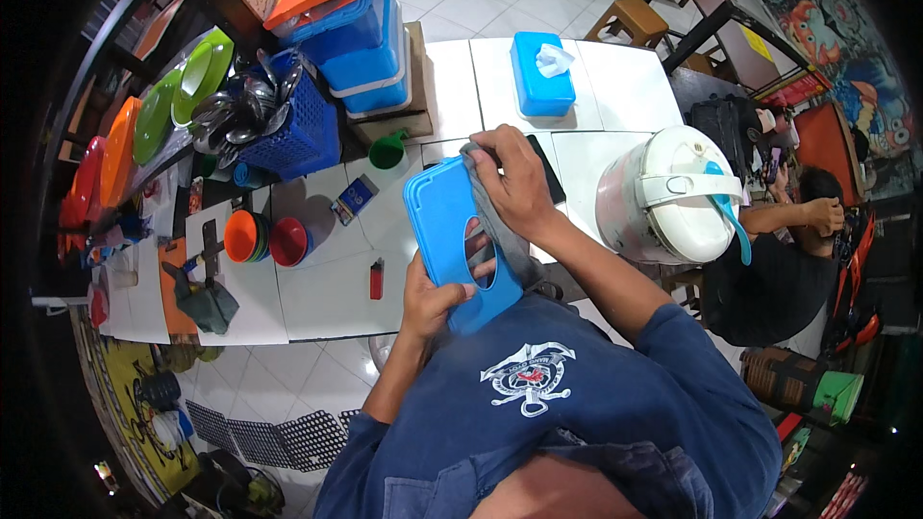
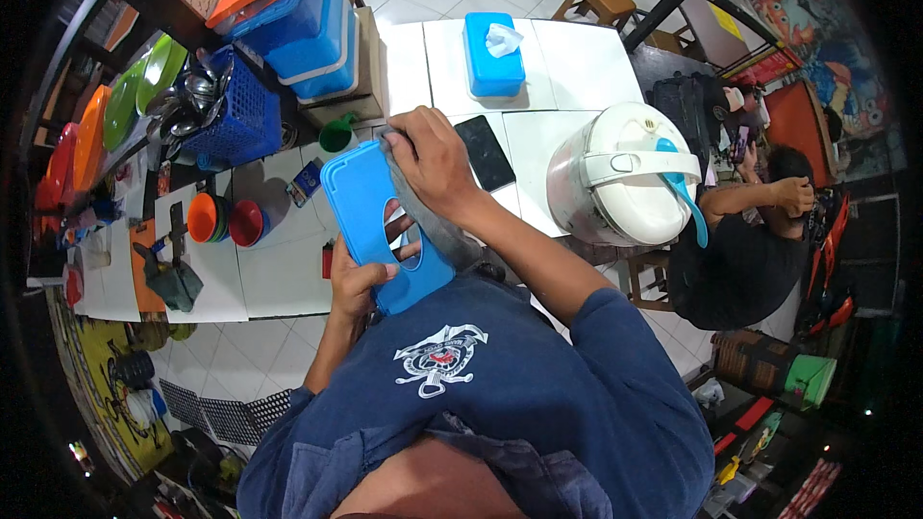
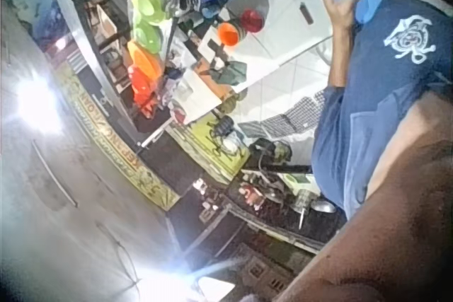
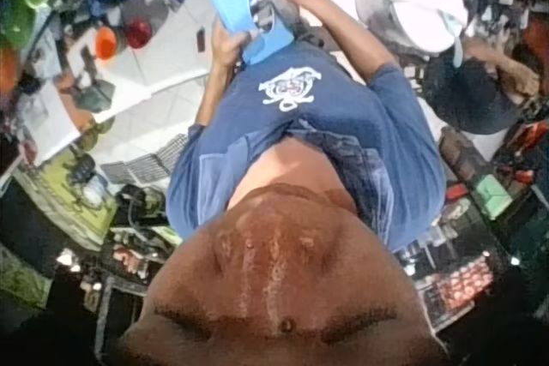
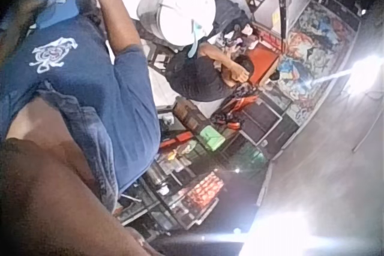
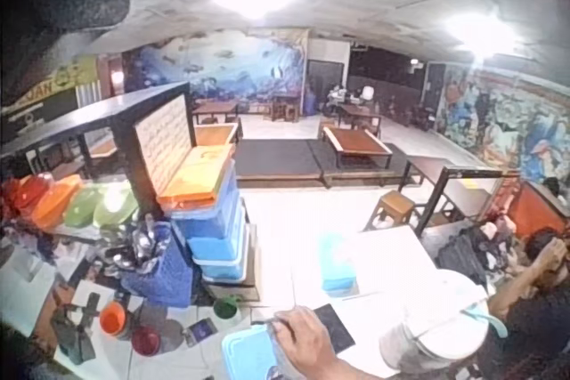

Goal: The person wipes the exterior of a blue plastic container and its lid with a gray cloth, then wipes a clear plastic container and its lid. The person places the cleaned items on the table.

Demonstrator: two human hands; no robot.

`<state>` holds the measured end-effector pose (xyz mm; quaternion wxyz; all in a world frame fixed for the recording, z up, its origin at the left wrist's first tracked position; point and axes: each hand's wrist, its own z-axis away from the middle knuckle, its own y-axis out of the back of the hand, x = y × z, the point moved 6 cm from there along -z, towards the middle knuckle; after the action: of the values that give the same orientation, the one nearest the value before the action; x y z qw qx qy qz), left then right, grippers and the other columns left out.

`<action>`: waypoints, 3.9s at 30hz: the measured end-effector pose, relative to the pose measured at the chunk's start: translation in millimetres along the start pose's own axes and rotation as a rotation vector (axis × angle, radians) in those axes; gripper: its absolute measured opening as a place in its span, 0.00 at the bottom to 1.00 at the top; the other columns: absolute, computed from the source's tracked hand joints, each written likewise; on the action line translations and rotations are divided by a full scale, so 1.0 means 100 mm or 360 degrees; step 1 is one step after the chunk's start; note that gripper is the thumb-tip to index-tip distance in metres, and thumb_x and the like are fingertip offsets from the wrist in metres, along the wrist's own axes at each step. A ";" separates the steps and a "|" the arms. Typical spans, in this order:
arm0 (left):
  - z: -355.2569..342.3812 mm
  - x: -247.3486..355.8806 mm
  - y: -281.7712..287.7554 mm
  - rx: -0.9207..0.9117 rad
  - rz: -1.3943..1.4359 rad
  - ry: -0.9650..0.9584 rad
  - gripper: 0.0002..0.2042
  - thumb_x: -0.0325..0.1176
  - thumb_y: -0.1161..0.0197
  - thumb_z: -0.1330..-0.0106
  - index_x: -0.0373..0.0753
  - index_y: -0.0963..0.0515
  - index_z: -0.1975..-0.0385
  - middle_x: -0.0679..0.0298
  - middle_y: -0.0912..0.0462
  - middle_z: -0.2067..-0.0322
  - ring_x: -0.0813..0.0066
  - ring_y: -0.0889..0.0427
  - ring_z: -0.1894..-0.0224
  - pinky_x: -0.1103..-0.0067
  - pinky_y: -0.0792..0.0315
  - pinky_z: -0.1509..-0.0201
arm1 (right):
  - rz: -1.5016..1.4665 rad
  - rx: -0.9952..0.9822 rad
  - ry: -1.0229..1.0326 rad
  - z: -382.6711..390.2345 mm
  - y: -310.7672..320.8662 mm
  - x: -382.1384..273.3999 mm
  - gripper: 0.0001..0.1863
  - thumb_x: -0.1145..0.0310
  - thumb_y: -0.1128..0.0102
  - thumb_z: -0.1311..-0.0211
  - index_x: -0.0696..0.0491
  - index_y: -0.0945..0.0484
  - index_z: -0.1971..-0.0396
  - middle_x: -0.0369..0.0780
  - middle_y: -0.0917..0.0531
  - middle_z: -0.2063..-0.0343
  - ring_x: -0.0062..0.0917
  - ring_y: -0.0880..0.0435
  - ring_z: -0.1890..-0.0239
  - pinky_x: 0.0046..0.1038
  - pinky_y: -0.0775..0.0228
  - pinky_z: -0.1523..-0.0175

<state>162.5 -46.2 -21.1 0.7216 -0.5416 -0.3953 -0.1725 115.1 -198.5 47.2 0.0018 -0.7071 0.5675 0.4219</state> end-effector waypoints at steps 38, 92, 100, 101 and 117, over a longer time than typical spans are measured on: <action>-0.32 0.38 0.02 -0.0287 0.0443 -0.0340 0.34 0.32 0.44 0.34 0.38 0.54 0.31 0.51 0.50 0.31 0.43 0.44 0.32 0.46 0.38 0.37 | 0.0041 0.0098 -0.0006 0.27 0.18 -0.35 0.07 0.75 0.37 0.50 0.54 0.24 0.71 0.41 0.25 0.71 0.34 0.27 0.67 0.33 0.35 0.62; -0.32 0.45 0.04 0.0448 0.0101 -0.0425 0.32 0.53 0.64 0.25 0.35 0.55 0.32 0.49 0.49 0.32 0.51 0.49 0.29 0.67 0.32 0.44 | -0.0545 -0.0683 -0.0432 0.72 -0.13 -0.42 0.07 0.75 0.40 0.46 0.58 0.27 0.69 0.43 0.24 0.69 0.33 0.22 0.64 0.31 0.30 0.58; -0.24 0.41 0.03 0.0547 0.0076 -0.0453 0.27 0.51 0.61 0.26 0.42 0.47 0.34 0.61 0.39 0.36 0.57 0.42 0.35 0.61 0.34 0.44 | -0.0575 -0.0676 -0.0398 0.71 -0.11 -0.49 0.07 0.75 0.40 0.47 0.58 0.28 0.70 0.43 0.25 0.71 0.35 0.22 0.69 0.31 0.30 0.62; -0.22 0.39 0.03 0.0542 0.0032 -0.0459 0.28 0.52 0.60 0.26 0.45 0.49 0.32 0.62 0.43 0.33 0.51 0.47 0.30 0.56 0.36 0.41 | -0.0561 -0.0672 -0.0413 0.72 -0.11 -0.49 0.07 0.75 0.40 0.47 0.58 0.28 0.70 0.43 0.25 0.71 0.35 0.22 0.69 0.32 0.30 0.63; -0.12 0.45 -0.07 0.0469 0.0006 -0.0578 0.26 0.46 0.62 0.24 0.35 0.47 0.34 0.56 0.41 0.34 0.61 0.44 0.31 0.65 0.43 0.33 | -0.0502 -0.0692 -0.0431 0.61 -0.14 -0.58 0.06 0.77 0.41 0.47 0.59 0.29 0.71 0.41 0.26 0.72 0.26 0.24 0.71 0.25 0.32 0.65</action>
<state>191.0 -52.0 16.8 0.7102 -0.4533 -0.5384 -0.0114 90.0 -117.8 36.1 -0.0083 -0.7076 0.3416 0.6185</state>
